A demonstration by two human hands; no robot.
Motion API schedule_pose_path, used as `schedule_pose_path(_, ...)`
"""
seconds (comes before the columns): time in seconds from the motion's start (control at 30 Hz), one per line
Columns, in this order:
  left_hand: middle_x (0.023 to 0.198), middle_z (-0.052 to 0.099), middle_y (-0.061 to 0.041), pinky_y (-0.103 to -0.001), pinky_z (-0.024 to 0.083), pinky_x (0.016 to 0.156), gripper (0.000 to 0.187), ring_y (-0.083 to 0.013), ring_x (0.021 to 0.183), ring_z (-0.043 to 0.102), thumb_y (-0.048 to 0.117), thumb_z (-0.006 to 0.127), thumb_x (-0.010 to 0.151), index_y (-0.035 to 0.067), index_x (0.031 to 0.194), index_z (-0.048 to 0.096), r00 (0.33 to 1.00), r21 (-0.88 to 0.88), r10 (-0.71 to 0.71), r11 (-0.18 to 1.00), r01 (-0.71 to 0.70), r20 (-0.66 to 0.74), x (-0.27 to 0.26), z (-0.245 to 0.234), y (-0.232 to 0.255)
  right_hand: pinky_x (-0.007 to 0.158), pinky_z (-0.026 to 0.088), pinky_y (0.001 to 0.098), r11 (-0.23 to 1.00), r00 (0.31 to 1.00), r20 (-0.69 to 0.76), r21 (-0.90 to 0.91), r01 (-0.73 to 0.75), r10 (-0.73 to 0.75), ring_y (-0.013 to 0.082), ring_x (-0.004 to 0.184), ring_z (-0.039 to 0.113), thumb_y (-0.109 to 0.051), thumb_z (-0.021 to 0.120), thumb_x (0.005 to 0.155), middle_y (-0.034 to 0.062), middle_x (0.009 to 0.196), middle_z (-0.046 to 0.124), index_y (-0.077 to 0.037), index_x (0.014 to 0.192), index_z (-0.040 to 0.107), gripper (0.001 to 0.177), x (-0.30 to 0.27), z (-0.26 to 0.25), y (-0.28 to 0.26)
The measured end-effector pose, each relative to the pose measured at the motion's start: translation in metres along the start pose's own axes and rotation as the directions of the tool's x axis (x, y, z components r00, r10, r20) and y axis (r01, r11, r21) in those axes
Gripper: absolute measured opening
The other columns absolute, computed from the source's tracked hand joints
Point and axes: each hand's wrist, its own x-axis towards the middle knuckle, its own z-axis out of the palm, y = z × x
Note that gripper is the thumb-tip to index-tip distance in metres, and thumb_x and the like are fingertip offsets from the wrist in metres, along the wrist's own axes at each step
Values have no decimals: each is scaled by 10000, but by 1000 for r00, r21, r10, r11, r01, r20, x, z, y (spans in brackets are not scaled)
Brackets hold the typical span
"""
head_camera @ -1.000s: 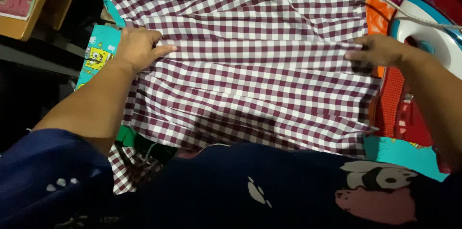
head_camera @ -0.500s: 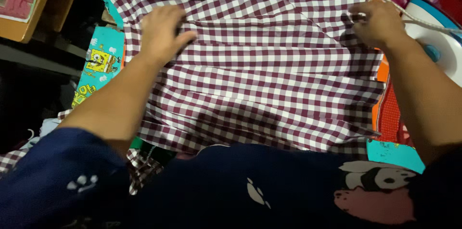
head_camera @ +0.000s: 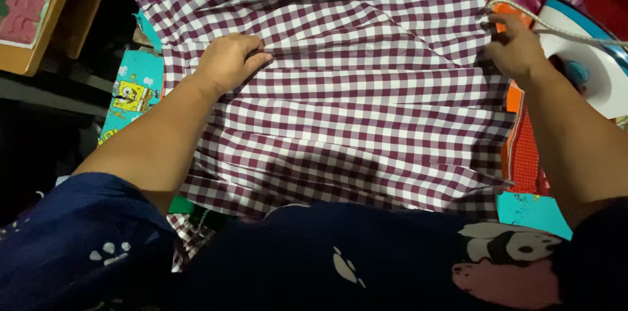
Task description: The person irons a maroon and white checkered shirt laid on a table. They repeatedly smooth the fabric with their hands and pass a blue and white iron over different sections, adjusting the shirt between passes.
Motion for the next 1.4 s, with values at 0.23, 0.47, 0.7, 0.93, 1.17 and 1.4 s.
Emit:
schedule_pose_path(0.23, 857, 728, -136, -485, 535, 774, 307, -354, 833, 686, 375, 714, 969, 78, 897, 736, 999, 28, 32, 999, -31, -28, -5, 0, 5, 883, 575, 406, 965, 990, -141, -254, -64, 29, 282, 955, 731, -216, 716, 989, 187, 1144, 742, -74, 1347, 694, 386, -4, 2, -29)
schedule_pose_path(0.47, 880, 721, -163, -516, 526, 784, 308, -391, 855, 675, 343, 711, 967, 48, 876, 717, 994, 39, 76, 997, -73, -83, -10, 6, 4, 936, 541, 493, 967, 965, -105, -61, -248, 241, 333, 1049, 688, -370, 714, 1003, 265, 1196, 692, -2, 1320, 640, 491, 12, 11, -26)
schedule_pose_path(0.7, 872, 723, -160, -518, 525, 770, 303, -384, 843, 677, 352, 710, 955, 59, 880, 722, 995, 40, 69, 997, -66, -77, -8, 8, 3, 888, 569, 387, 946, 990, 3, 295, -135, 141, 235, 1068, 663, -202, 659, 943, 146, 1251, 651, -59, 1392, 536, 487, 16, 8, -28)
schedule_pose_path(0.93, 806, 714, -141, -500, 529, 742, 391, -368, 781, 681, 445, 677, 997, 68, 894, 702, 998, 73, -52, 996, 49, 27, -12, -4, -8, 805, 511, 319, 837, 993, 31, 537, -110, 111, 180, 939, 624, -187, 577, 1102, 119, 1179, 670, 46, 1361, 633, 353, -45, -29, 8)
schedule_pose_path(1.17, 826, 716, -167, -498, 532, 749, 538, -377, 790, 686, 597, 670, 973, 64, 955, 734, 989, 152, -111, 984, 95, 101, -17, -16, -30, 1000, 453, 484, 976, 978, 119, -157, -153, 173, 357, 1138, 649, -240, 731, 968, 241, 1232, 703, -13, 1283, 695, 390, -56, -38, -18)
schedule_pose_path(1.4, 837, 734, -153, -514, 532, 761, 552, -363, 830, 691, 645, 688, 908, 110, 1013, 772, 984, 232, -159, 963, 137, 82, -20, -31, -60, 988, 557, 513, 712, 961, 248, -696, 89, 123, 382, 1035, 748, -394, 707, 1013, 241, 1128, 786, -29, 1269, 773, 451, 15, -50, 8)
